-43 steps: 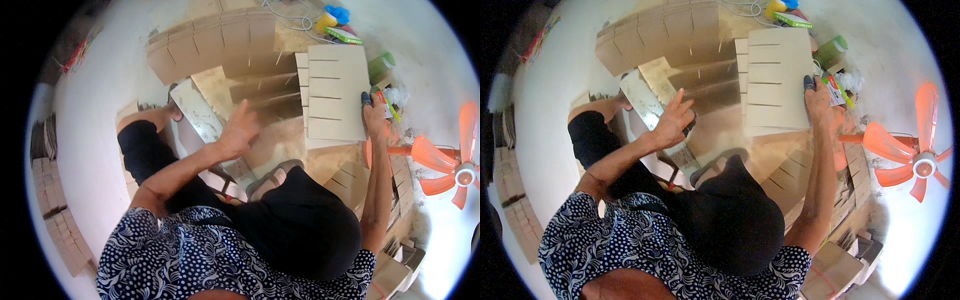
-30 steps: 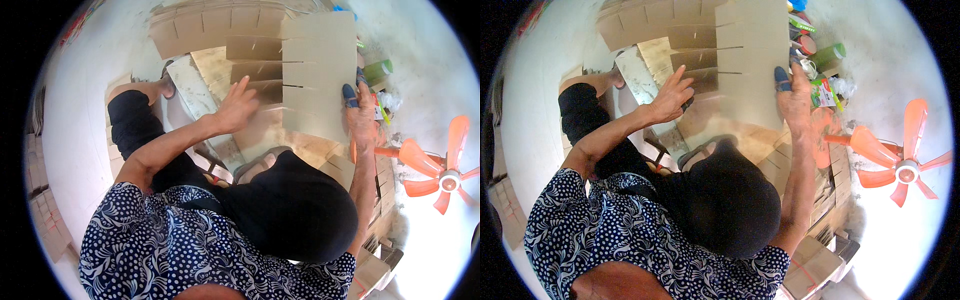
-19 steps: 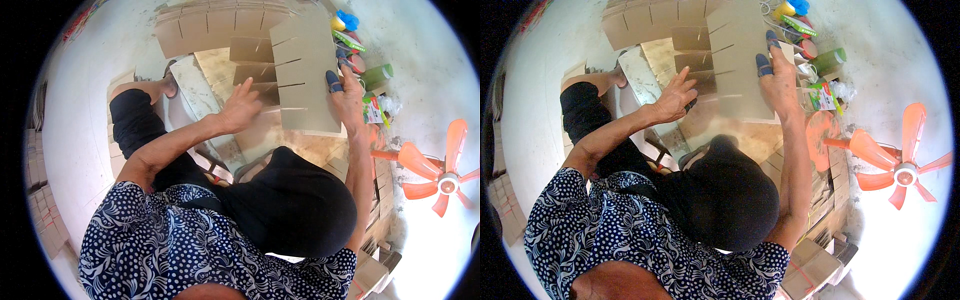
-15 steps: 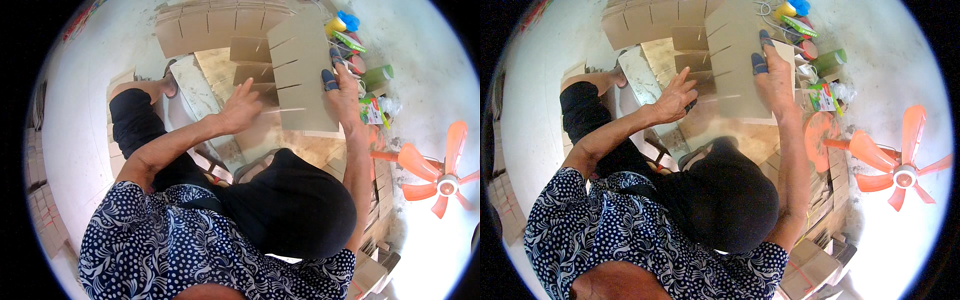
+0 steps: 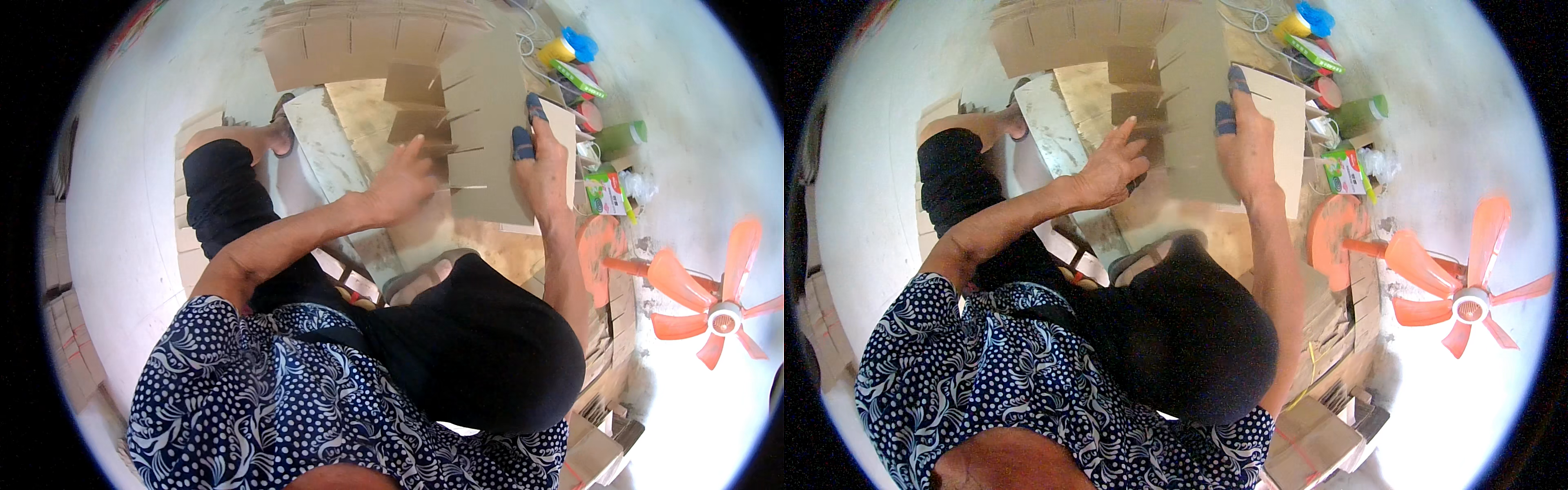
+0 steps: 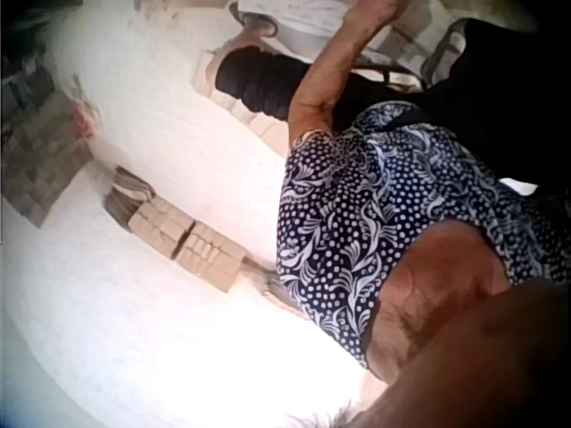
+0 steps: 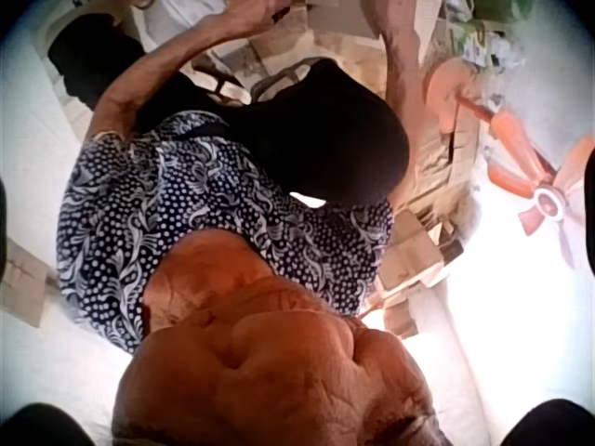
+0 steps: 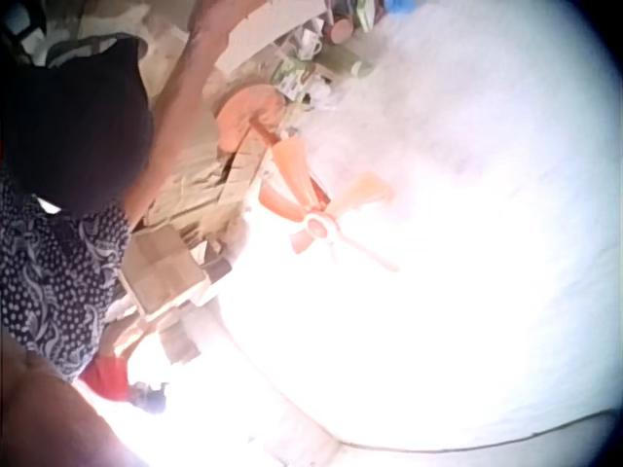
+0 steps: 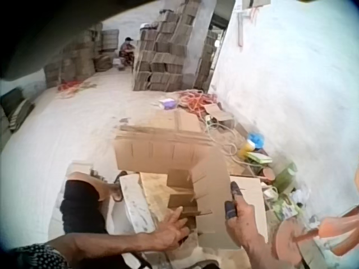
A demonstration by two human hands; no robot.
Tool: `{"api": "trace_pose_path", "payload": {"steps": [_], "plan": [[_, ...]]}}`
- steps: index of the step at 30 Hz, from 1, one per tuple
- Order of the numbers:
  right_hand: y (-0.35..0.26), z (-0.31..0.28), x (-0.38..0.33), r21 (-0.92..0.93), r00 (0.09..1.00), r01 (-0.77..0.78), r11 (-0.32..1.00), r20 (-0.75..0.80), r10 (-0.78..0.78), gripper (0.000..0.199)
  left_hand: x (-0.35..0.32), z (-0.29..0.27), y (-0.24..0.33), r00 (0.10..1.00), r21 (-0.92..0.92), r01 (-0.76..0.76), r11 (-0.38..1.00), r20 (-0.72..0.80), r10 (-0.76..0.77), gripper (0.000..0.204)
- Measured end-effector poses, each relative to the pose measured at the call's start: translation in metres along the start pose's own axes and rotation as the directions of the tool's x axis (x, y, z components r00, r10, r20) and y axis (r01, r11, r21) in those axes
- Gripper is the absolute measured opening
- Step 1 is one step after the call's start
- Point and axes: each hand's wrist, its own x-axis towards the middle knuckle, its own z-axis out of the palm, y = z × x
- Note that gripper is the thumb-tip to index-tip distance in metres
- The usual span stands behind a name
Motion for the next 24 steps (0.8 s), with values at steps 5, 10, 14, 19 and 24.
{"api": "trace_pose_path", "payload": {"steps": [5,10,14,19,24], "plan": [[-0.003,-0.001,-0.021,-0.037,0.999,0.003,0.999,0.045,-0.002,0.059,-0.004,-0.004,-0.002,0.985,-0.107,-0.067,0.992,-0.168,0.049,0.027],[0.011,-0.009,-0.022,-0.009,0.996,0.072,0.997,0.056,-0.072,0.063,0.01,-0.025,-0.008,0.976,-0.153,0.038,0.988,-0.206,-0.07,0.03],[0.014,-0.007,-0.023,-0.019,0.994,0.106,0.994,0.0,-0.106,0.064,0.025,-0.041,-0.004,0.964,-0.213,0.258,0.942,0.118,-0.237,0.023],[0.01,-0.003,-0.024,0.012,0.999,0.047,0.999,0.024,-0.047,0.066,0.019,-0.018,-0.012,0.99,-0.136,0.14,0.981,0.037,-0.136,0.022],[0.016,-0.003,-0.038,-0.019,0.997,0.055,0.998,0.061,-0.053,0.073,0.018,-0.022,-0.006,0.99,-0.177,0.127,0.976,0.077,-0.115,0.024]]}}
